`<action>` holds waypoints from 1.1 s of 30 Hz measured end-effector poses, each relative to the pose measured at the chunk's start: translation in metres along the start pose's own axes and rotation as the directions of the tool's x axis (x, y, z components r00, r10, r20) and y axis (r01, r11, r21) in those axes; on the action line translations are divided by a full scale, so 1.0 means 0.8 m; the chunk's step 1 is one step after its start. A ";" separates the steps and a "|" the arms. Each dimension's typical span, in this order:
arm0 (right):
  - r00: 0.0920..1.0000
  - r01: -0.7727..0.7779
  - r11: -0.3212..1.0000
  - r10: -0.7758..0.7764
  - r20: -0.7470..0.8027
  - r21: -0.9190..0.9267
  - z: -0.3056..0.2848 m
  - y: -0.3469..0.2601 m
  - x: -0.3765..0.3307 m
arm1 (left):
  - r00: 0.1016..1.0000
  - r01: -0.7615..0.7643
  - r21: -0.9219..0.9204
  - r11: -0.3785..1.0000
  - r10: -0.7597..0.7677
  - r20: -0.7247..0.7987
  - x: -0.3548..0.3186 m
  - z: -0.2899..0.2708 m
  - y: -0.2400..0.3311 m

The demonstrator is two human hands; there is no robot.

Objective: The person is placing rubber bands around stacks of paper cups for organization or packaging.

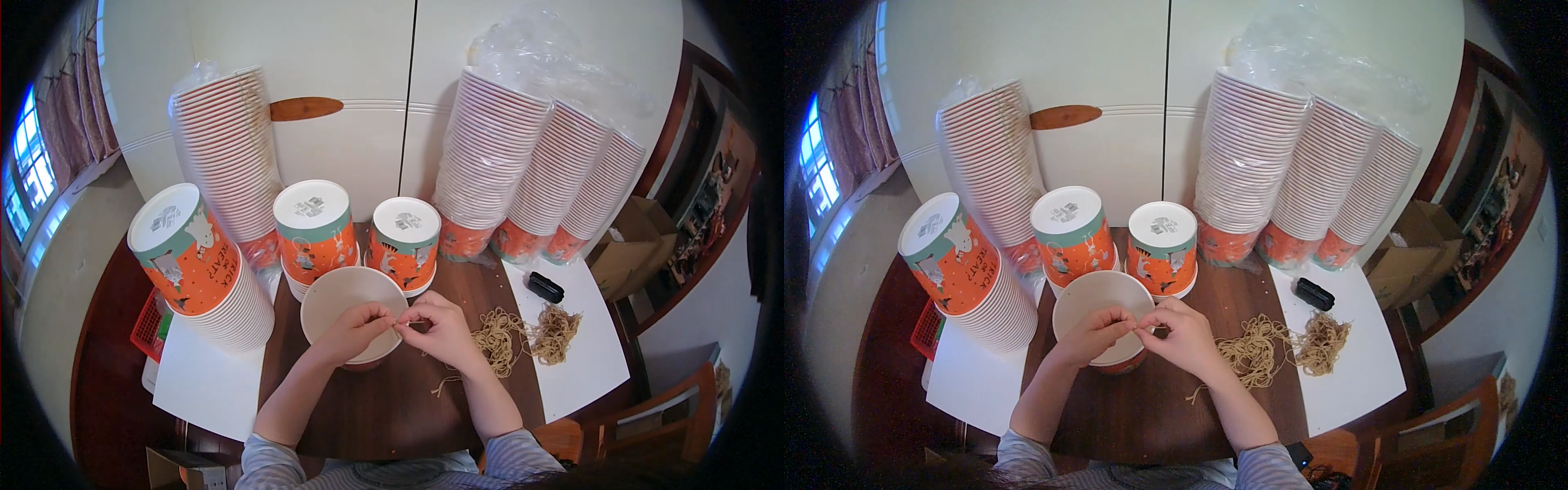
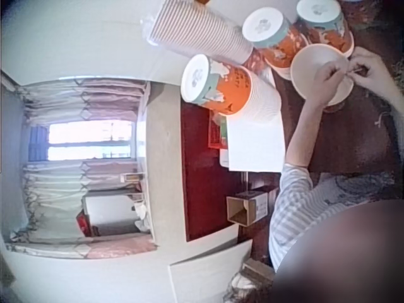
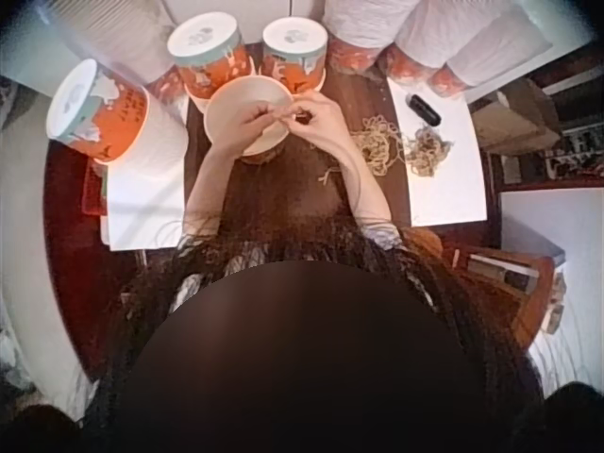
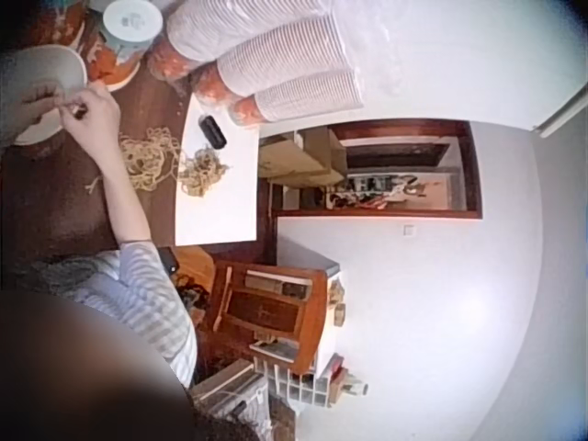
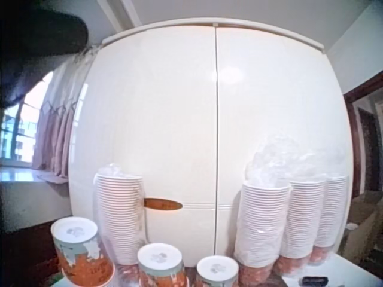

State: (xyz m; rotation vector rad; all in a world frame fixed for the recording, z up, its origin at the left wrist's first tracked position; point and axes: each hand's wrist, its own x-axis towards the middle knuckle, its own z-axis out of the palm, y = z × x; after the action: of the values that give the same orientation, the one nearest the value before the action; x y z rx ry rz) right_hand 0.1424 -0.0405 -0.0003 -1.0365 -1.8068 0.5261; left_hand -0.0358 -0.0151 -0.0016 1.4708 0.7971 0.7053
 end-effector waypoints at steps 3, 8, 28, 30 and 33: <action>1.000 -0.002 0.999 0.002 -0.008 -0.035 0.003 0.003 -0.001 | 1.000 -0.028 0.025 0.999 0.028 -0.005 0.002 -0.001 -0.006; 0.999 -0.035 0.997 0.033 -0.026 -0.070 0.009 -0.001 -0.002 | 0.993 -0.111 0.047 0.993 0.113 -0.037 0.006 -0.003 -0.021; 0.978 -0.122 0.984 0.097 0.187 0.128 -0.027 -0.002 0.007 | 0.989 -0.123 0.171 0.978 0.135 -0.061 0.003 0.003 -0.013; 0.985 -0.079 0.992 0.062 0.159 0.101 -0.023 0.000 0.006 | 0.991 -0.125 0.129 0.984 0.131 -0.039 0.003 0.003 -0.012; 0.992 0.021 0.999 -0.026 0.125 0.044 -0.019 0.004 0.007 | 0.994 -0.105 0.061 0.993 0.105 -0.002 0.002 0.002 -0.010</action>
State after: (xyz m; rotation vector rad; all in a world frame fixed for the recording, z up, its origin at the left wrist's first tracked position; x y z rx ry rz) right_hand 0.1565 -0.0356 0.0072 -0.9710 -1.9076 0.6249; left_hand -0.0339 -0.0149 -0.0095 1.5757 0.7551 0.7696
